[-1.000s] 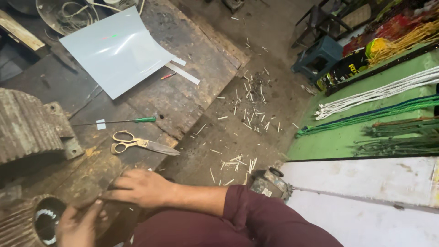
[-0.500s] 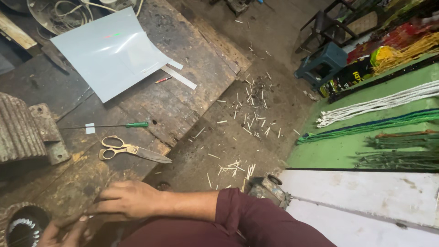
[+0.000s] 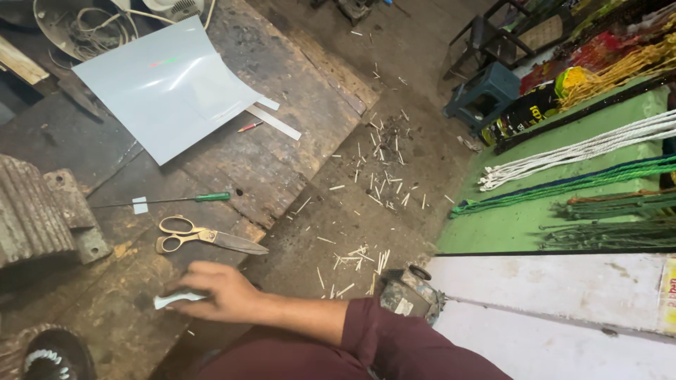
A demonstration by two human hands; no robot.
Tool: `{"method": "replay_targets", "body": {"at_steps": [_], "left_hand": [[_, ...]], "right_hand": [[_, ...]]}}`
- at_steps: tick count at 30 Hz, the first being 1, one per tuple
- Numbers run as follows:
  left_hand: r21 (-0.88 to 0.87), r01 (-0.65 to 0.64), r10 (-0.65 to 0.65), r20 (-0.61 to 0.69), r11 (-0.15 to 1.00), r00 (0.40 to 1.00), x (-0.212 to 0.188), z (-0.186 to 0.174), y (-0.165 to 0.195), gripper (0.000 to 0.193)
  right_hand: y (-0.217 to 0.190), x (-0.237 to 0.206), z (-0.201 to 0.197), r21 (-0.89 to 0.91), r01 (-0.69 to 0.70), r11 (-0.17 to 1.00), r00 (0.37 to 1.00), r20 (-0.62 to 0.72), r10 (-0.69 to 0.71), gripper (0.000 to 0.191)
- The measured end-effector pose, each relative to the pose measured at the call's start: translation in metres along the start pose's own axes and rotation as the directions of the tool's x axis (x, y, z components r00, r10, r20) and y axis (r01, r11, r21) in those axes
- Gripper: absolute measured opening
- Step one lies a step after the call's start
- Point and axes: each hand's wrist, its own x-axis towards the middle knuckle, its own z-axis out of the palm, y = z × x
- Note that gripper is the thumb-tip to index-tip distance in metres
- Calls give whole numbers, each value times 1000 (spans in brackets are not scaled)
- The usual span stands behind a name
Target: The person cuts white plastic strips with scissors and handles small parts at a workbench, then uses a hammer to strike and loosen the rotor and stator of an old electric motor, and finally measures a motor part with a micrometer.
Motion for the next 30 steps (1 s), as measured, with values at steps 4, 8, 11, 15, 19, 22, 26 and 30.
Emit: {"method": "replay_targets", "body": {"at_steps": [4, 8, 11, 15, 19, 22, 26, 30], "left_hand": [[0, 13, -13, 6, 1000, 1000, 11, -8, 0, 10], [5, 19, -19, 16, 1000, 1000, 15, -15, 3, 10], [1, 20, -21, 25, 1000, 999, 14, -18, 6, 9], [4, 21, -21, 28, 1000, 999, 11, -20, 9, 9], [10, 21, -21, 29, 1000, 999, 6, -23, 15, 9], [15, 19, -20, 32, 1000, 999, 7, -25, 20, 9], [24, 18, -18, 37, 1000, 999, 9, -22, 26, 9], [38, 27, -29, 37, 999, 999, 3, -22, 30, 9]], "right_hand": [[-1, -2, 4, 2, -33, 999, 999, -27, 33, 27], [-3, -1, 9, 33, -25, 999, 1000, -14, 25, 28], [-4, -1, 15, 40, 2, 999, 1000, 5, -2, 26], [-2, -2, 27, -6, 11, 1000, 998, 57, -11, 29], [3, -5, 40, -57, -19, 998, 995, 92, 24, 34], [6, -5, 44, -34, -19, 999, 994, 106, 23, 35], [10, -7, 42, 25, -14, 1000, 995, 101, 11, 36], [11, -9, 40, -18, -43, 999, 993, 110, 45, 35]]}}
